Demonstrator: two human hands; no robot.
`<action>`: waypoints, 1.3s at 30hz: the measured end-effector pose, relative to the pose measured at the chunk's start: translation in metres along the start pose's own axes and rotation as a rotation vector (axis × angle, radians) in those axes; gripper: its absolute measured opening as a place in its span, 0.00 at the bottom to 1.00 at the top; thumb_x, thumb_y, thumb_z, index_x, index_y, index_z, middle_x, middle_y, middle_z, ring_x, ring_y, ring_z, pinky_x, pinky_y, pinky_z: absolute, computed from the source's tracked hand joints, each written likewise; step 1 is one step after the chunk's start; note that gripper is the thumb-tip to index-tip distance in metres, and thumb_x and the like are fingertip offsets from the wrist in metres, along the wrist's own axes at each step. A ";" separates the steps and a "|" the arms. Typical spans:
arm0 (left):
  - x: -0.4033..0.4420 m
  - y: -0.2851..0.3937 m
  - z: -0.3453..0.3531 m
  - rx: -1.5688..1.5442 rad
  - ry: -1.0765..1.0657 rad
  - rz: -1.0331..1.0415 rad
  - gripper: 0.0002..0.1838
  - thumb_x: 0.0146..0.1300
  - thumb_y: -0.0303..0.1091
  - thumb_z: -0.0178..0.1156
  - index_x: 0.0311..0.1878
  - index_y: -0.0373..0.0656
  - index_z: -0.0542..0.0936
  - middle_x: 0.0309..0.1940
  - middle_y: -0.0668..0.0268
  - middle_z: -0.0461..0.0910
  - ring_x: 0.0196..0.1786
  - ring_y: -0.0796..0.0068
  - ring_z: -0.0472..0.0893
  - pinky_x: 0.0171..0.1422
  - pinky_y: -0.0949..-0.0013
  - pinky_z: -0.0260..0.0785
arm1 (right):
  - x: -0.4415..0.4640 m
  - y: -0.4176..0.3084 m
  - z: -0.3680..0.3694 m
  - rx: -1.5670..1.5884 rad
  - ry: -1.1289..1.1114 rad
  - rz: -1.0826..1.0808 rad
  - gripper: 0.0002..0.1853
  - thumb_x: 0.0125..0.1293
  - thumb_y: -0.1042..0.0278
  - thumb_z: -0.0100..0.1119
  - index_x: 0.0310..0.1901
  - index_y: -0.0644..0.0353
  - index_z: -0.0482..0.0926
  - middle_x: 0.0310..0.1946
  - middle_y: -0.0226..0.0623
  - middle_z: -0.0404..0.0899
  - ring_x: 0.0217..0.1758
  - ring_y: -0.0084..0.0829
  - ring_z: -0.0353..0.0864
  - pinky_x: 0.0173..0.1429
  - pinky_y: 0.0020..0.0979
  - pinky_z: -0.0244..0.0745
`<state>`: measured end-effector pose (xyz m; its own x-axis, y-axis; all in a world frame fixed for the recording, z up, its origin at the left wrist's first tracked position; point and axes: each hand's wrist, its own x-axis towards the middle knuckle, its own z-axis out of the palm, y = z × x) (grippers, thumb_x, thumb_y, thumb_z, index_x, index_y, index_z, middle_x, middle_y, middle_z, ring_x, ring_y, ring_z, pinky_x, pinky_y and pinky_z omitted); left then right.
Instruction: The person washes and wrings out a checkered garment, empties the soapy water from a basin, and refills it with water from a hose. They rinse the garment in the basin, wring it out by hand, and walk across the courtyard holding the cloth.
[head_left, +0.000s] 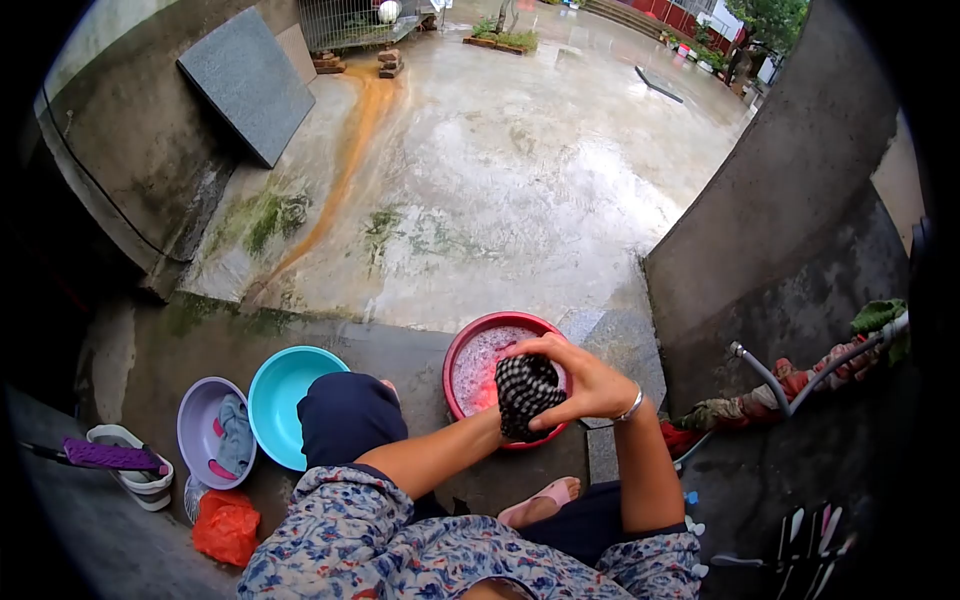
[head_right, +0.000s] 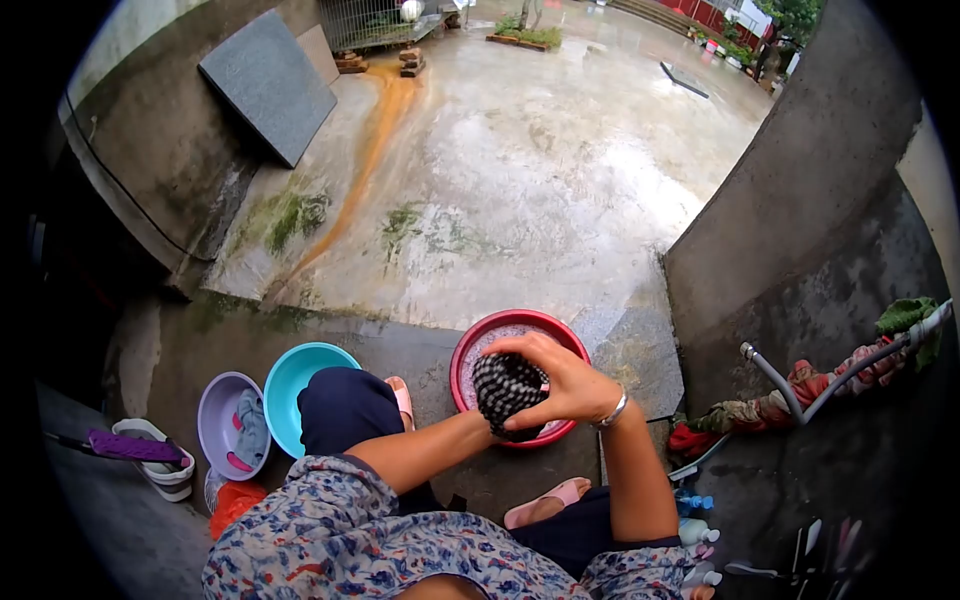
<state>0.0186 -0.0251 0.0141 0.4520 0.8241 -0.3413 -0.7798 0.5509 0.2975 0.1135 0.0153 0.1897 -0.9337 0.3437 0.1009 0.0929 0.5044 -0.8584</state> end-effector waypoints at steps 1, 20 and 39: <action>0.000 0.001 -0.003 -0.018 0.010 -0.003 0.07 0.66 0.34 0.53 0.34 0.43 0.77 0.27 0.65 0.79 0.27 0.74 0.79 0.30 0.73 0.76 | 0.003 -0.005 0.005 -0.112 -0.018 -0.061 0.39 0.39 0.62 0.78 0.56 0.57 0.71 0.54 0.39 0.71 0.61 0.36 0.68 0.66 0.35 0.60; -0.013 0.098 0.039 -0.114 0.248 0.515 0.05 0.53 0.27 0.62 0.31 0.39 0.77 0.27 0.61 0.80 0.32 0.68 0.80 0.44 0.65 0.76 | -0.024 0.008 0.021 0.495 1.206 0.051 0.28 0.47 0.71 0.71 0.51 0.56 0.68 0.40 0.31 0.72 0.39 0.24 0.74 0.46 0.27 0.73; -0.030 0.038 0.082 1.512 -0.212 1.108 0.18 0.47 0.30 0.64 0.41 0.39 0.71 0.27 0.58 0.75 0.33 0.55 0.80 0.36 0.57 0.70 | -0.028 0.146 0.036 1.489 0.673 0.729 0.18 0.56 0.52 0.57 0.32 0.62 0.76 0.26 0.37 0.78 0.28 0.33 0.78 0.38 0.31 0.76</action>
<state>0.0109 -0.0180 0.1087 0.2103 0.7760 0.5946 0.2159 -0.6301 0.7459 0.1409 0.0509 0.0431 -0.5275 0.5719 -0.6283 -0.3336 -0.8196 -0.4659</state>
